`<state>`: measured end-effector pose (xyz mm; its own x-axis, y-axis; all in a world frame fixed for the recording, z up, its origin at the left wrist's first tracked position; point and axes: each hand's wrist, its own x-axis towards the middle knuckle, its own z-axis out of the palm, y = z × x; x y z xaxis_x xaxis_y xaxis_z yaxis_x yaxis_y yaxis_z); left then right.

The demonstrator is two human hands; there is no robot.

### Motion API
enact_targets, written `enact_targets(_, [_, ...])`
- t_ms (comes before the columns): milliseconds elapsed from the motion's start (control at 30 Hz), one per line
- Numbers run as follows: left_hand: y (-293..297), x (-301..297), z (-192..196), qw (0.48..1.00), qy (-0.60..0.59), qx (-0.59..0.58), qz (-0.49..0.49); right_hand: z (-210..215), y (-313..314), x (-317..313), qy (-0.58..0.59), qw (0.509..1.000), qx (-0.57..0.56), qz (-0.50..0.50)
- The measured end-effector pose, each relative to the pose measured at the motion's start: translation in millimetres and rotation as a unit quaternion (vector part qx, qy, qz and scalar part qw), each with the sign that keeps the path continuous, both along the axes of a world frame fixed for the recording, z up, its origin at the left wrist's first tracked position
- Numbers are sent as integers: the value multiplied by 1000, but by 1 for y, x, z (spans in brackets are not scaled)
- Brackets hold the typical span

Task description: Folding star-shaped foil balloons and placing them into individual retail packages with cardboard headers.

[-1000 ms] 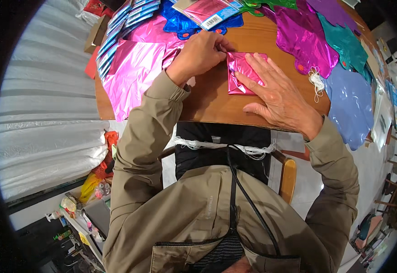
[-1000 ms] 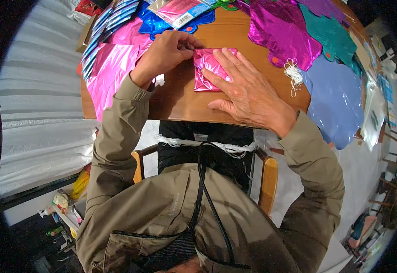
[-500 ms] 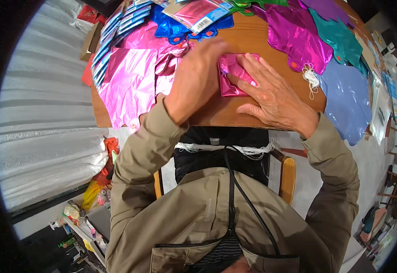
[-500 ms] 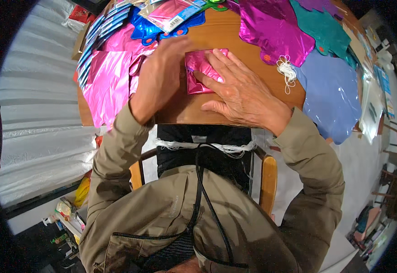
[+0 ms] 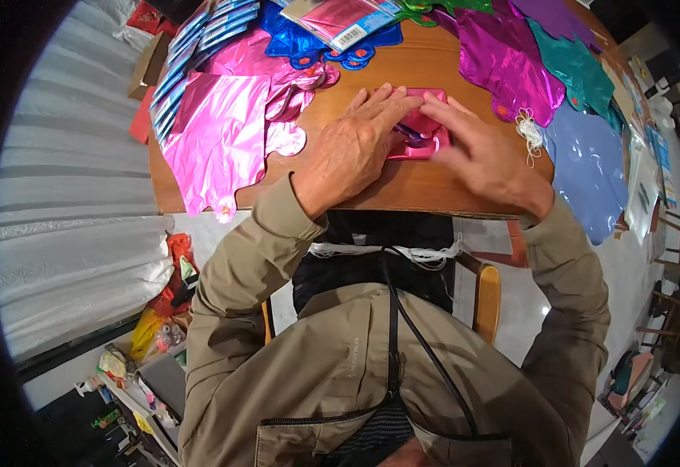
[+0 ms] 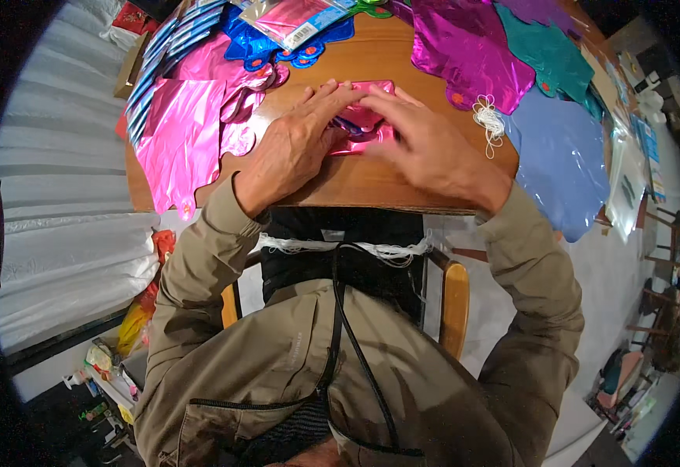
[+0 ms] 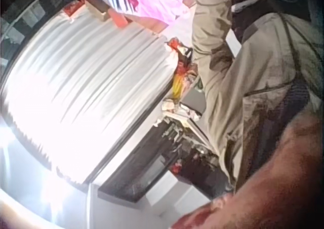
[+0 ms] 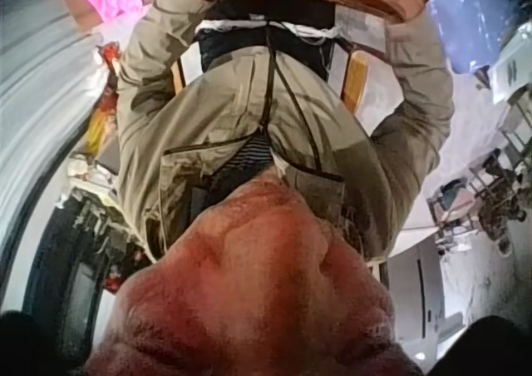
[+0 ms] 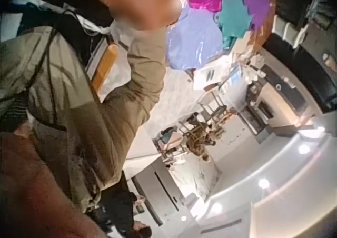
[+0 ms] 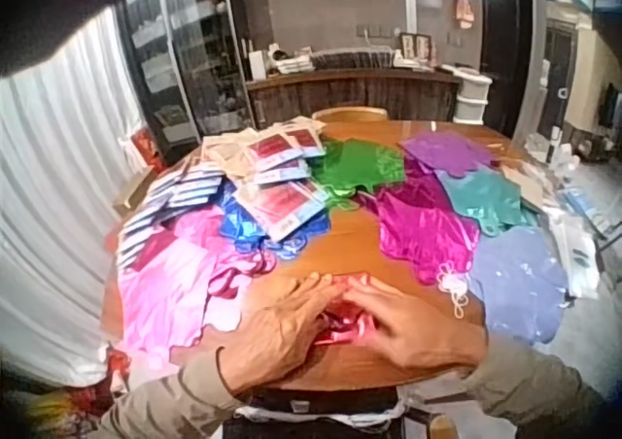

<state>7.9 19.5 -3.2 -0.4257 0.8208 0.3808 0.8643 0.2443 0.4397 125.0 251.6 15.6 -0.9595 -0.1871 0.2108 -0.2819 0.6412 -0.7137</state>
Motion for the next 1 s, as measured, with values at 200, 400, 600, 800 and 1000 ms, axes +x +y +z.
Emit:
enact_targets(200, [-7, -4, -2, 996, 76, -41, -6, 29, 8, 14, -17, 986, -128, -102])
enact_targets(400, [-4, -2, -2, 998, 51, -29, -2, -6, -18, 32, 146, 970, 192, -19])
enact_targets(600, [-7, -6, 1, 998, 29, -37, -36, -10, -18, 33, 146, 974, 169, -29])
enact_targets(800, [-9, -8, 2, 997, 37, -49, -43, 15, -2, 18, 28, 985, 9, -168])
enact_targets(1000, [-7, -6, 2, 997, 39, -51, -43, 29, -3, -14, -115, 948, -65, -288])
